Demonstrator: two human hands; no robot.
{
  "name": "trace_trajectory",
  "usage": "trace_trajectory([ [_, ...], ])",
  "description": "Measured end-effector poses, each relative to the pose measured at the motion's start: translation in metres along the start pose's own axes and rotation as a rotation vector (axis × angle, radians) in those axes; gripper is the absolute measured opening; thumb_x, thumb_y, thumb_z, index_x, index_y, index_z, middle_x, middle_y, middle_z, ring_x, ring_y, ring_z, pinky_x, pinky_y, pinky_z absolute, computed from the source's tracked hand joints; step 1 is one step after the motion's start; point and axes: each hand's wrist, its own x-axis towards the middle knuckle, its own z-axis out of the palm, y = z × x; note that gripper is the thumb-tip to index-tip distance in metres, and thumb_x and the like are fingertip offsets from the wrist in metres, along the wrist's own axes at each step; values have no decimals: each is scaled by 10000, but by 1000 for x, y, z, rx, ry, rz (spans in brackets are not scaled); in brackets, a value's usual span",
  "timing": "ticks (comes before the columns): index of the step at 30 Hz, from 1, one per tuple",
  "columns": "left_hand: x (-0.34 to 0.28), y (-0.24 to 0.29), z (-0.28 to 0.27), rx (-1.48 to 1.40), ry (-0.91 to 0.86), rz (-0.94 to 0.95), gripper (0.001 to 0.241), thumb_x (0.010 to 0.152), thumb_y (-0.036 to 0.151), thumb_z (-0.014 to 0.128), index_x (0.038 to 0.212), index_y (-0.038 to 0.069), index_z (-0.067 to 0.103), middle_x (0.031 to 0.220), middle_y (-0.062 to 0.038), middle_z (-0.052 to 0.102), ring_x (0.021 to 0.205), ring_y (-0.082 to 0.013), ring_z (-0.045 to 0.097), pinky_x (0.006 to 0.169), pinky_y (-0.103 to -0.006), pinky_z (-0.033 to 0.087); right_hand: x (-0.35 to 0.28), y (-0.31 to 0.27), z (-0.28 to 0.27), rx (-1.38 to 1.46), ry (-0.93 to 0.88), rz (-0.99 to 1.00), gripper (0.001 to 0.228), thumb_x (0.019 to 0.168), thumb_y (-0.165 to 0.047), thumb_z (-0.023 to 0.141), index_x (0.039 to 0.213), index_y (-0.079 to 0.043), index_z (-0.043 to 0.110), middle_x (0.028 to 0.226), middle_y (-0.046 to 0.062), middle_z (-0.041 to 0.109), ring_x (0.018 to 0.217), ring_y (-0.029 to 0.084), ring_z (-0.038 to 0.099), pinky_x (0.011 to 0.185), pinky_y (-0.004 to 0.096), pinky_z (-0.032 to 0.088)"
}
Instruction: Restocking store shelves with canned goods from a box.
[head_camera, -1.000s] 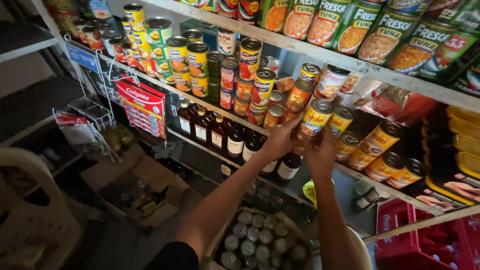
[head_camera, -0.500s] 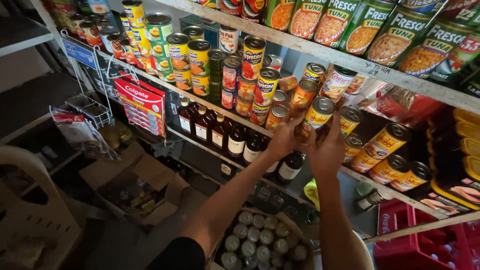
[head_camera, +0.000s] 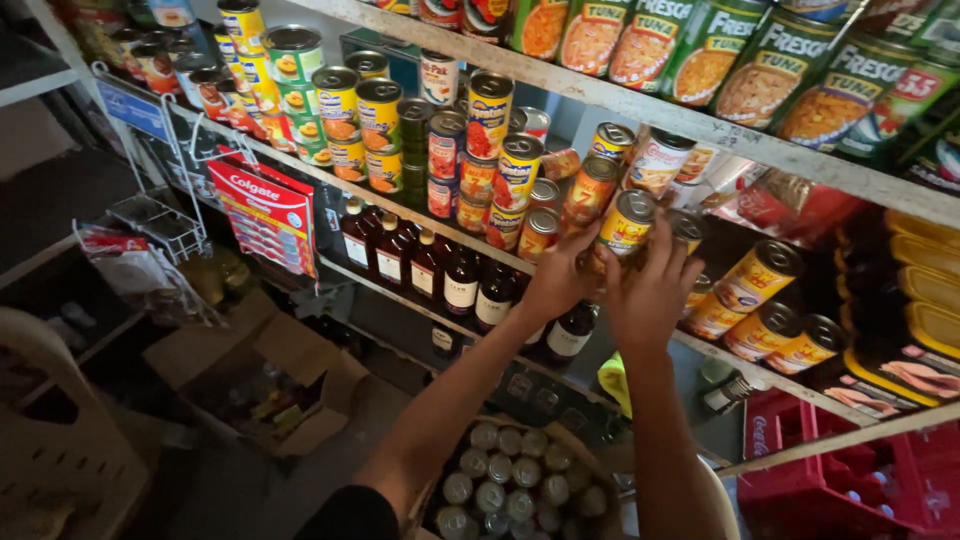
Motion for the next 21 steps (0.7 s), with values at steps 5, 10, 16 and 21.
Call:
trace_trajectory([
  [5,-17,10,-5,-67,-13,-33,823,780,31,812,1545,71,510,1173,-182,732,942,-182,691,851,-329,584,-14,-6,-16,73,36,-29,733,972,-293,813,1548,-43,434,1347,244,557,1212,438,488,1063,530,394],
  [10,-33,31,-3,-169,-67,35,800,832,53,830,1544,33,465,1339,-190,681,1156,-176,673,999,-330,553,-31,-8,-44,387,18,-3,788,964,-182,802,1575,-14,333,1473,267,511,1310,393,569,1108,473,466],
  [16,-45,57,30,-182,-197,24,1015,640,91,903,1533,31,425,1393,-189,635,1240,-209,631,1049,-357,513,-40,15,-90,491,-130,148,961,931,-122,806,1637,-20,162,1380,230,611,1185,312,697,986,385,571],
  [21,-56,53,90,-353,-238,-6,902,744,15,844,1552,62,446,1402,-120,638,1239,-182,643,1067,-356,537,-46,47,-127,524,-174,196,1031,867,-70,821,1617,-80,114,1421,249,583,1118,268,725,891,369,624],
])
